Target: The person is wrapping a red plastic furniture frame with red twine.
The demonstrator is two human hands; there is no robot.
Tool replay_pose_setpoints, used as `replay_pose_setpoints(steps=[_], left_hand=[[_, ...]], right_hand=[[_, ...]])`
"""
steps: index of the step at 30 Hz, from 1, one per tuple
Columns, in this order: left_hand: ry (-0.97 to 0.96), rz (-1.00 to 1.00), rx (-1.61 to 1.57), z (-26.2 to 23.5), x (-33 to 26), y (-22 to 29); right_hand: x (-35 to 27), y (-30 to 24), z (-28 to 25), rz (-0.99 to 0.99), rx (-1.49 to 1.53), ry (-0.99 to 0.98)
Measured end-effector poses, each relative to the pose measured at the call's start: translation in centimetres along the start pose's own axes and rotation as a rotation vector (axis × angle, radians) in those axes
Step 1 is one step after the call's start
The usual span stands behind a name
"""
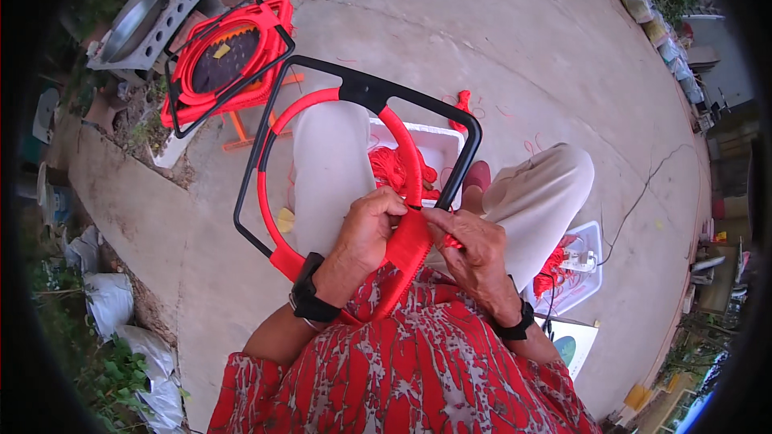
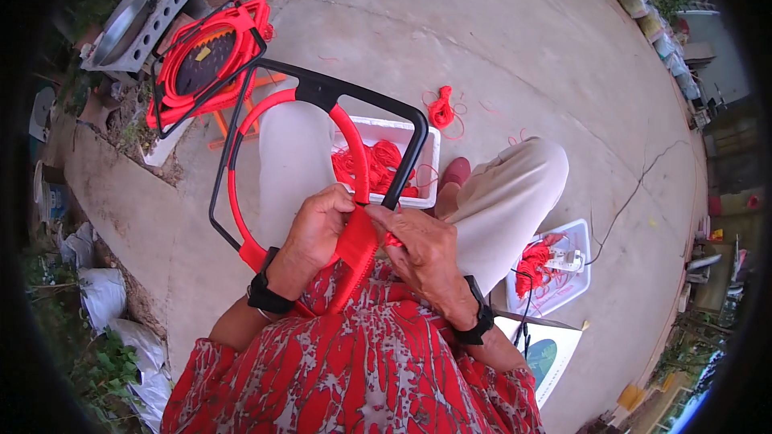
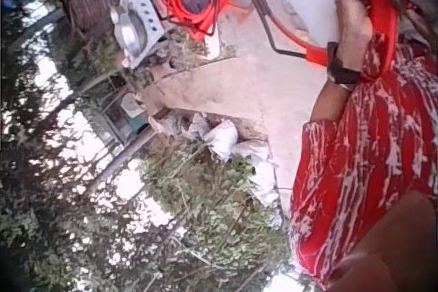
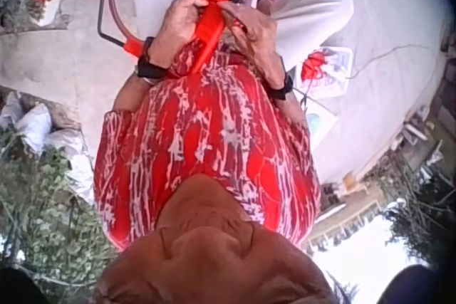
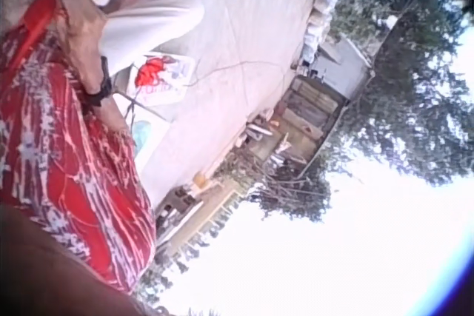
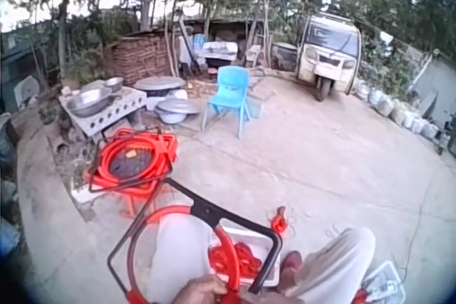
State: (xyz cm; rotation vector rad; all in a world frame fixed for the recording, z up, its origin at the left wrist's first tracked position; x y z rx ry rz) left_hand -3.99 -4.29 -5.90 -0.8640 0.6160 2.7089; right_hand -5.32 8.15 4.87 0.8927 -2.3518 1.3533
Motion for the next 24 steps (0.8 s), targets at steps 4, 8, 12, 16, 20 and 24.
replay_pose_setpoints(steps=[4, 8, 12, 16, 20, 24], left_hand=[[-0.022, 0.022, -0.013, -0.4, 0.0, -0.6], [-0.001, 0.08, 0.06, -0.9, 0.2, -0.7], [-0.016, 0.124, 0.092, -1.2, 0.4, -0.5], [-0.004, 0.102, 0.081, -1.1, 0.4, -0.5], [0.033, 0.127, 0.114, -1.1, 0.3, -0.3], [0.037, 0.147, 0.133, -0.8, 0.0, 0.0]], right_hand=[[-0.2, -0.4, 0.2, 0.012, -0.08, -0.198], [-0.2, -0.5, 0.6, -0.018, -0.125, -0.218], [-0.2, -0.2, 0.9, -0.023, -0.198, -0.253], [-0.1, 0.0, 1.4, 0.033, -0.205, -0.195], [0.5, 0.5, 1.5, 0.108, -0.041, -0.006], [0.5, 1.0, 1.8, 0.252, -0.05, -0.022]])
Point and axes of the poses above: each hand's wrist, its own x-axis towards the middle knuckle, its own z-axis out of the palm, y = z × x, the point moved 7 cm from there along x, towards the middle knuckle, and after that the axes turned 11 degrees about y, right-handed, at the moved point
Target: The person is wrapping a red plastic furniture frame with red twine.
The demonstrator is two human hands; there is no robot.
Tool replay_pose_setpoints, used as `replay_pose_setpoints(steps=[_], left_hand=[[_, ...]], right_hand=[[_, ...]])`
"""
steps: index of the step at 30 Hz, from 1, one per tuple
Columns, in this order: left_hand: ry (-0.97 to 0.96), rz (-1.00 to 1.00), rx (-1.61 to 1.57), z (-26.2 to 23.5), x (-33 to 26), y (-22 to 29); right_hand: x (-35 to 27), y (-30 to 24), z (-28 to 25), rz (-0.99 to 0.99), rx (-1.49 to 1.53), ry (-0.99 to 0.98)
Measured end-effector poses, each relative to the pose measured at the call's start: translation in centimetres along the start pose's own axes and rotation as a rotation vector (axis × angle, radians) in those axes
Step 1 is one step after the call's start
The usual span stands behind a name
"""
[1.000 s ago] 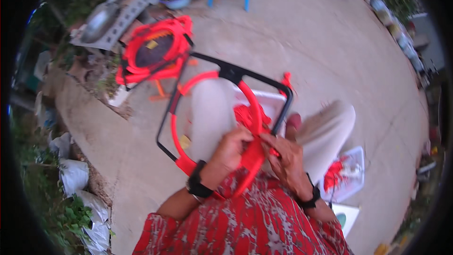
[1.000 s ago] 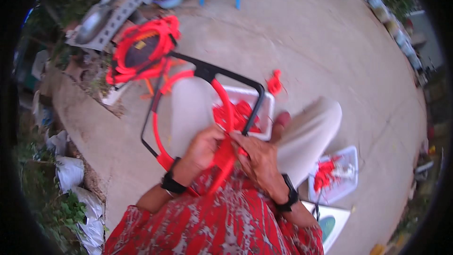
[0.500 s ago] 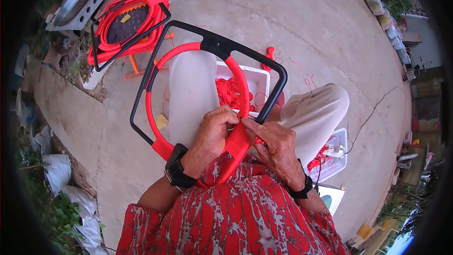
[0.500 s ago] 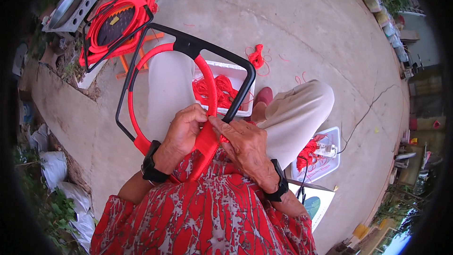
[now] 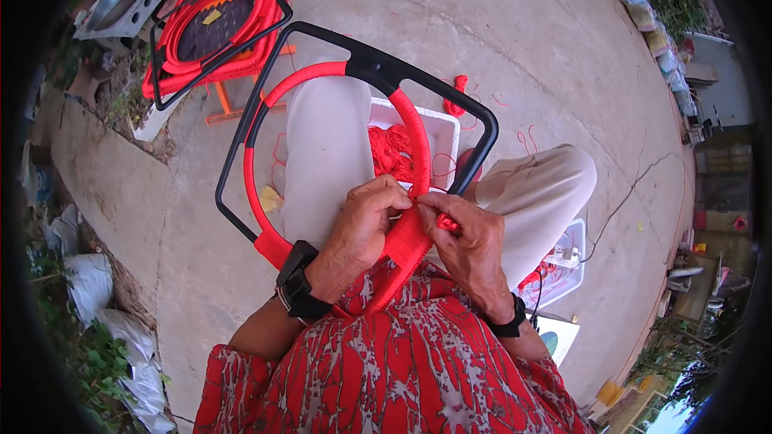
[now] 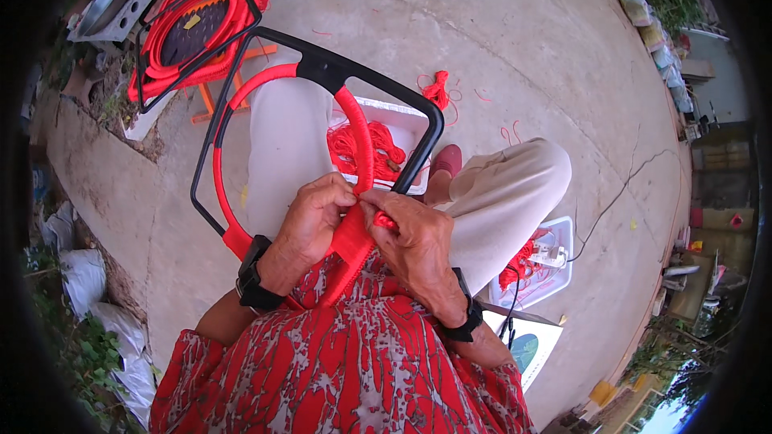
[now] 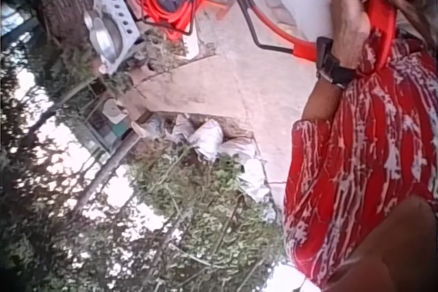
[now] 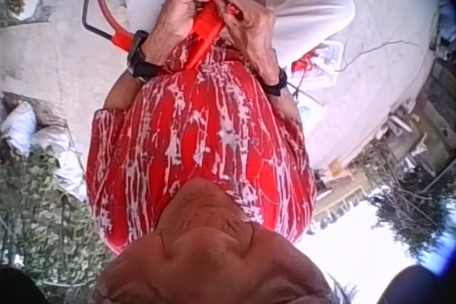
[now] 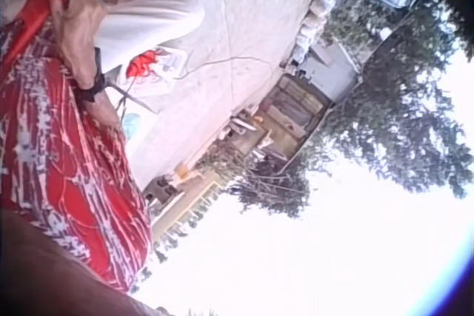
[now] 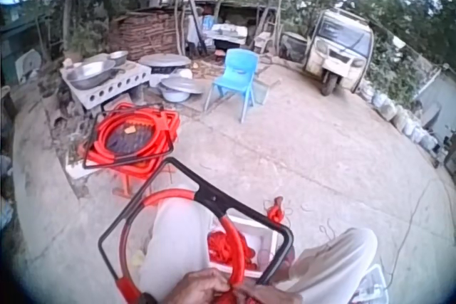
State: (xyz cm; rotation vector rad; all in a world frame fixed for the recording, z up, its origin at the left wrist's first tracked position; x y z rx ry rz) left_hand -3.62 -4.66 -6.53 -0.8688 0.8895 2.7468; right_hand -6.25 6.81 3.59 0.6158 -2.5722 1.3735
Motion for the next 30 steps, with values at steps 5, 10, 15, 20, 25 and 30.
replay_pose_setpoints(steps=[5, 10, 15, 20, 25, 30], left_hand=[[0.012, 0.007, 0.012, -0.1, 0.0, -0.2], [-0.022, 0.014, 0.011, -0.2, 0.2, -0.2], [0.006, -0.016, 0.011, -0.4, 0.2, -0.5], [-0.027, -0.06, -0.095, -0.6, 0.4, -0.8], [0.02, -0.042, -0.108, -0.5, 0.1, -0.4], [-0.092, -0.021, -0.022, -0.4, 0.0, -0.6]], right_hand=[[0.0, 0.9, 0.1, 0.251, 0.032, 0.006], [0.2, 0.8, 0.5, 0.195, 0.034, -0.01], [0.3, 0.3, 0.4, 0.077, -0.01, -0.02], [0.2, 0.5, 0.5, 0.113, 0.005, -0.016], [0.2, 0.5, 0.7, 0.101, 0.018, 0.0], [0.1, 0.4, 0.4, 0.105, 0.012, 0.008]])
Point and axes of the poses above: each hand's wrist, its own x-axis towards the middle knuckle, its own z-axis out of the palm, y = z × x, the point moved 7 cm from there along x, towards the middle knuckle, and after that the axes turned 11 degrees about y, right-handed, at the moved point
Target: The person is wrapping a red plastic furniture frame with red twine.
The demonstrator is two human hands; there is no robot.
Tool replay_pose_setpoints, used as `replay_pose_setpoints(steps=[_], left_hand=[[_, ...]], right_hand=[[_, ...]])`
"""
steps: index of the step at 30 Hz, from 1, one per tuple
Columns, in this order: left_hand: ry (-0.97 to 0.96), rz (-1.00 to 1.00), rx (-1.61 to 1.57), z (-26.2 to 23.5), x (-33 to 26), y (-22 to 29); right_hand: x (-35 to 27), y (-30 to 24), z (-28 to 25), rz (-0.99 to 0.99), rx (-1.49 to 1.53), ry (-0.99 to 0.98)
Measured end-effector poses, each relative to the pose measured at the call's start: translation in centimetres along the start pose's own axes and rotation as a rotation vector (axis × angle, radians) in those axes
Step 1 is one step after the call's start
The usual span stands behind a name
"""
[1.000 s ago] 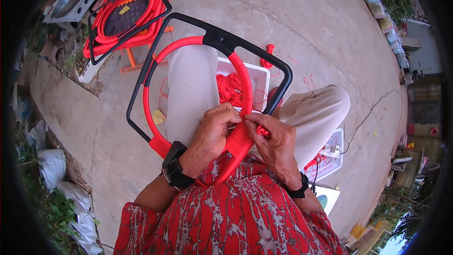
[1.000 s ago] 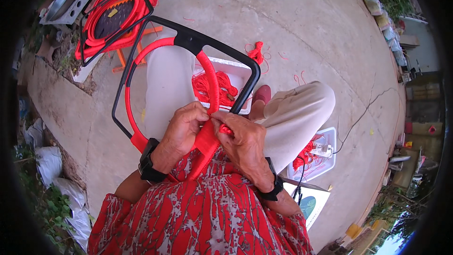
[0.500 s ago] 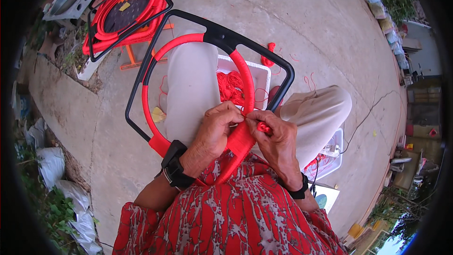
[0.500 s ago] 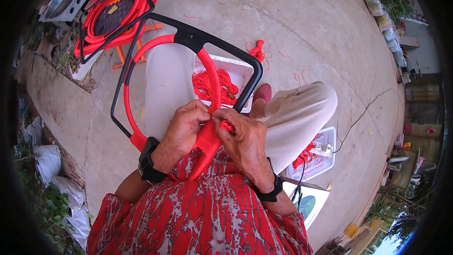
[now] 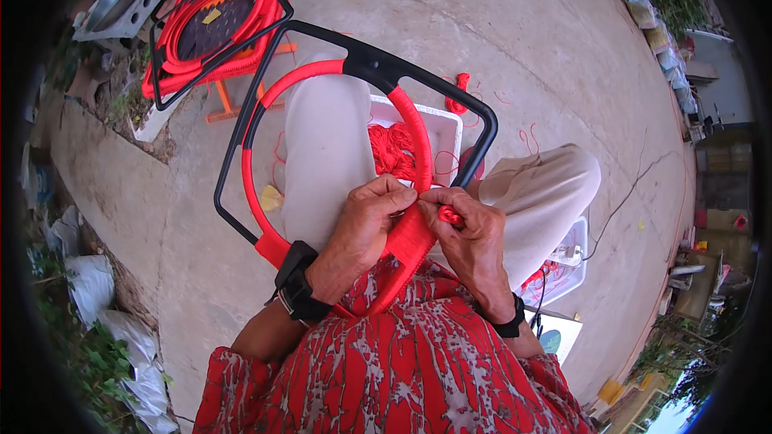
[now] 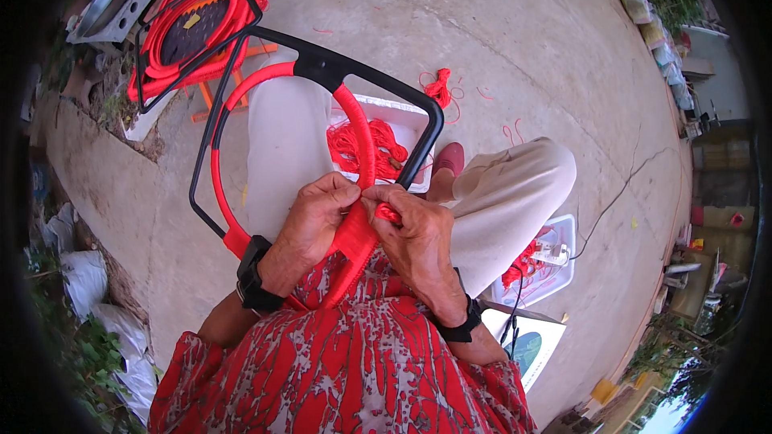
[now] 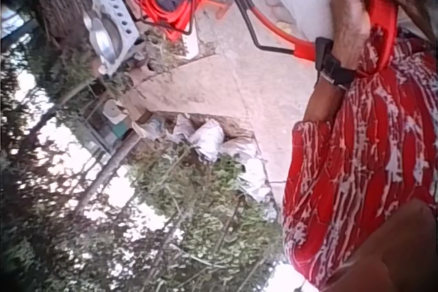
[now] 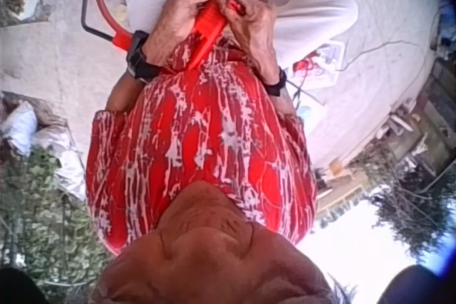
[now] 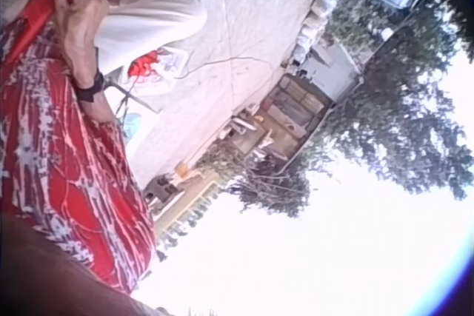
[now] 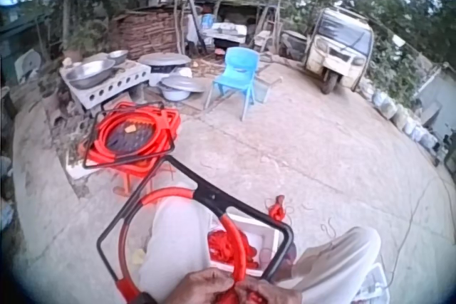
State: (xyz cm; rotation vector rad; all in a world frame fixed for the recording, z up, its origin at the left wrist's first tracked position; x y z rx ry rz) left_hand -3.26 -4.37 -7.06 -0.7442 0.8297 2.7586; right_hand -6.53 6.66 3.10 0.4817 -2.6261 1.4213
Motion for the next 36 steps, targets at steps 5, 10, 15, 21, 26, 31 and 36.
replay_pose_setpoints(steps=[5, 10, 15, 21, 26, 31, 36], left_hand=[[0.019, -0.002, 0.07, 0.2, -0.5, 0.3], [-0.012, -0.028, 0.064, 0.4, -0.8, 0.8], [0.001, -0.085, 0.032, 1.2, -1.4, 1.2], [0.01, -0.085, 0.028, 1.5, -1.5, 1.3], [0.014, -0.096, 0.009, 1.1, -1.6, 1.1], [0.036, -0.088, 0.007, 1.2, -1.5, 1.2], [0.047, -0.112, 0.013, 1.1, -1.4, 1.1]], right_hand=[[-0.6, 1.5, -1.1, 0.046, 0.185, 0.057], [-2.3, 5.6, -3.2, 0.591, 0.488, 0.075], [-3.5, 4.9, -1.4, 0.678, 0.807, -0.113], [-2.7, 4.2, -0.8, 0.623, 0.751, -0.101], [-5.0, 4.8, 0.8, 0.829, 0.893, -0.368], [-5.2, 5.8, -0.4, 0.852, 0.96, -0.303], [-4.4, 5.6, -1.3, 0.789, 0.862, -0.146]])
Point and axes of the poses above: each hand's wrist, its own x-axis towards the middle knuckle, its own z-axis out of the palm, y = z × x, the point moved 7 cm from there along x, towards the middle knuckle, and after that the axes turned 11 degrees about y, right-handed, at the moved point
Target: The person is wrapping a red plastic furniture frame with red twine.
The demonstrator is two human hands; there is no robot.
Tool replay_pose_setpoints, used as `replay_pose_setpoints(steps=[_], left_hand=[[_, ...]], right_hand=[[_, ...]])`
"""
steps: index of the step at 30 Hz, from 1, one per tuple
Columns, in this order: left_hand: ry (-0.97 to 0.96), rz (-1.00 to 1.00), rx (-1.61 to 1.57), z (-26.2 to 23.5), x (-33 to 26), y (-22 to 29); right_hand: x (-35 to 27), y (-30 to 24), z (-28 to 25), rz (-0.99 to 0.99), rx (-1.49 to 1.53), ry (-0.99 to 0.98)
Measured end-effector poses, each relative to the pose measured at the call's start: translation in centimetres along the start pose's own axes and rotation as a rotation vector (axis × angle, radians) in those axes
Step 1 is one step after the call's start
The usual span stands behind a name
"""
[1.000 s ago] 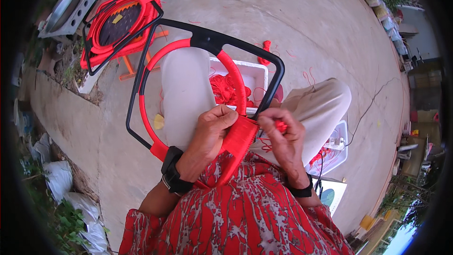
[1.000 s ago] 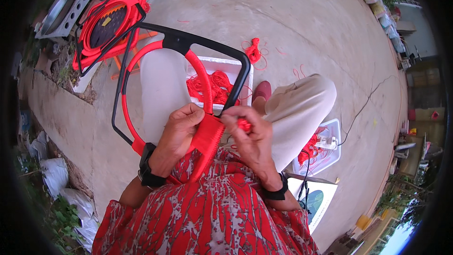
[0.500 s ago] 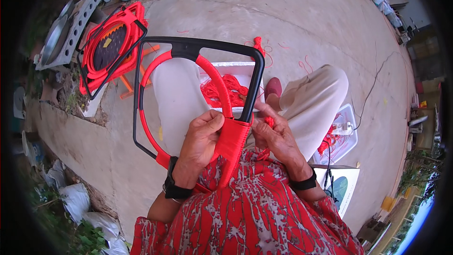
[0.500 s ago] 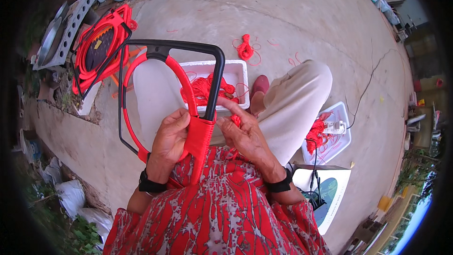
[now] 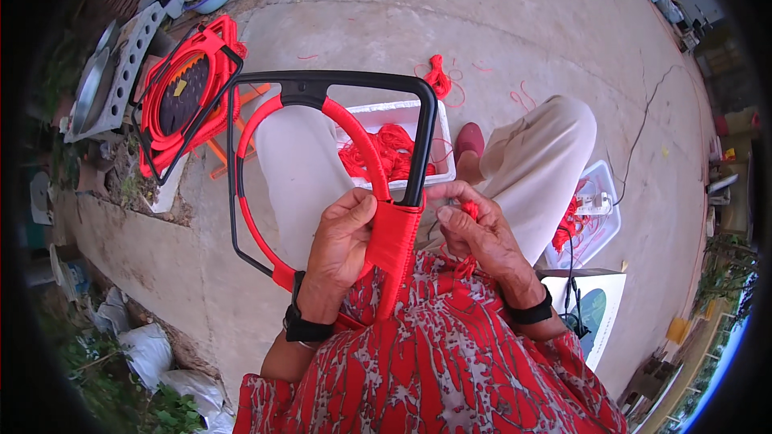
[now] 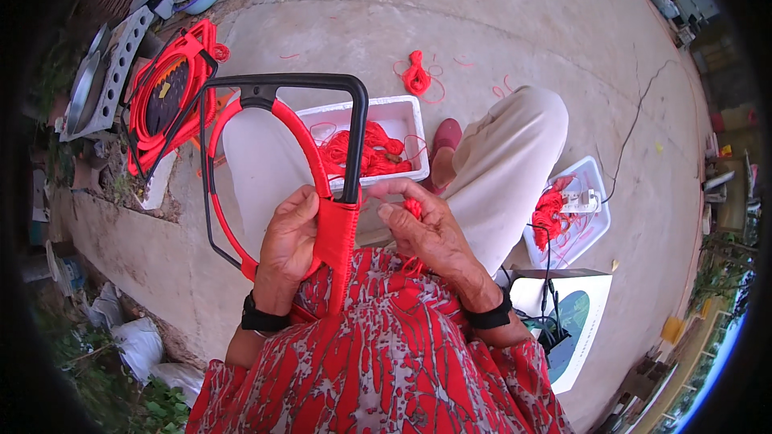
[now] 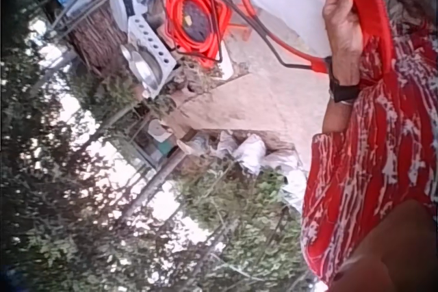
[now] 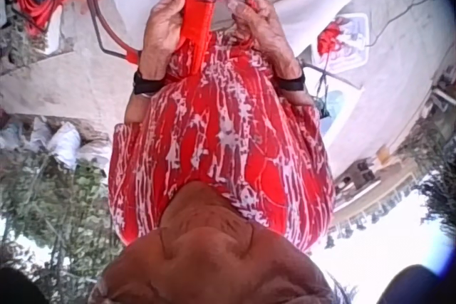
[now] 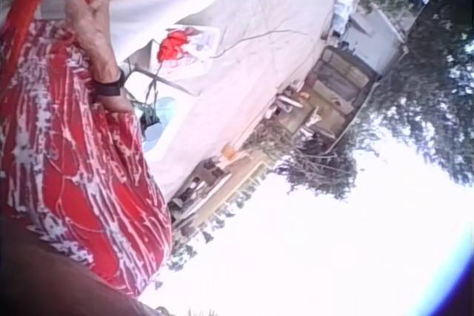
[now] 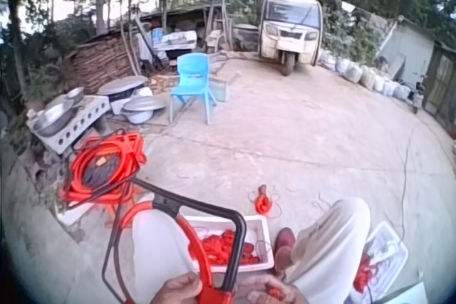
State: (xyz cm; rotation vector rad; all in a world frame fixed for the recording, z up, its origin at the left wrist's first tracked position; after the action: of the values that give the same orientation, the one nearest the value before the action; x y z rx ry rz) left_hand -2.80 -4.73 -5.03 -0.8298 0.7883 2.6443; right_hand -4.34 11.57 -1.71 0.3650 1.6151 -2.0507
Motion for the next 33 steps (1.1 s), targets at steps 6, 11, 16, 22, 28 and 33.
replay_pose_setpoints(steps=[6, 11, 16, 22, 28, 33], left_hand=[[-0.108, -0.001, -0.045, -0.7, 0.4, -0.2], [-0.094, 0.003, -0.053, -0.3, 0.2, 0.0], [-0.059, 0.029, -0.033, 0.5, 0.0, 0.2], [-0.068, 0.024, -0.015, -0.5, 0.4, -0.2], [-0.034, 0.038, 0.002, -0.6, 0.4, -0.3], [-0.036, 0.014, -0.002, -0.4, 0.2, -0.2]], right_hand=[[0.2, -0.1, 2.5, -0.063, -0.138, -0.156], [0.0, -0.1, 1.8, -0.007, 0.022, -0.116], [-0.4, 0.0, 1.1, 0.039, 0.092, -0.088], [-0.5, -0.2, 0.7, 0.041, 0.109, -0.051], [-1.1, -1.1, -0.9, 0.015, 0.11, 0.034], [-1.7, -1.9, -3.0, -0.006, 0.061, 0.139]])
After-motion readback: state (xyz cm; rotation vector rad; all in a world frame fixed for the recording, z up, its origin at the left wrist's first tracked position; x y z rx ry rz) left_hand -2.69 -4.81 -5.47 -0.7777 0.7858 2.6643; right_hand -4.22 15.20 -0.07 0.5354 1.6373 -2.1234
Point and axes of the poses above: each hand's wrist, its own x-axis towards the middle knuckle, its own z-axis out of the palm, y = z × x, the point moved 7 cm from there along x, towards the middle knuckle, and after that the axes turned 11 degrees about y, right-handed, at the moved point
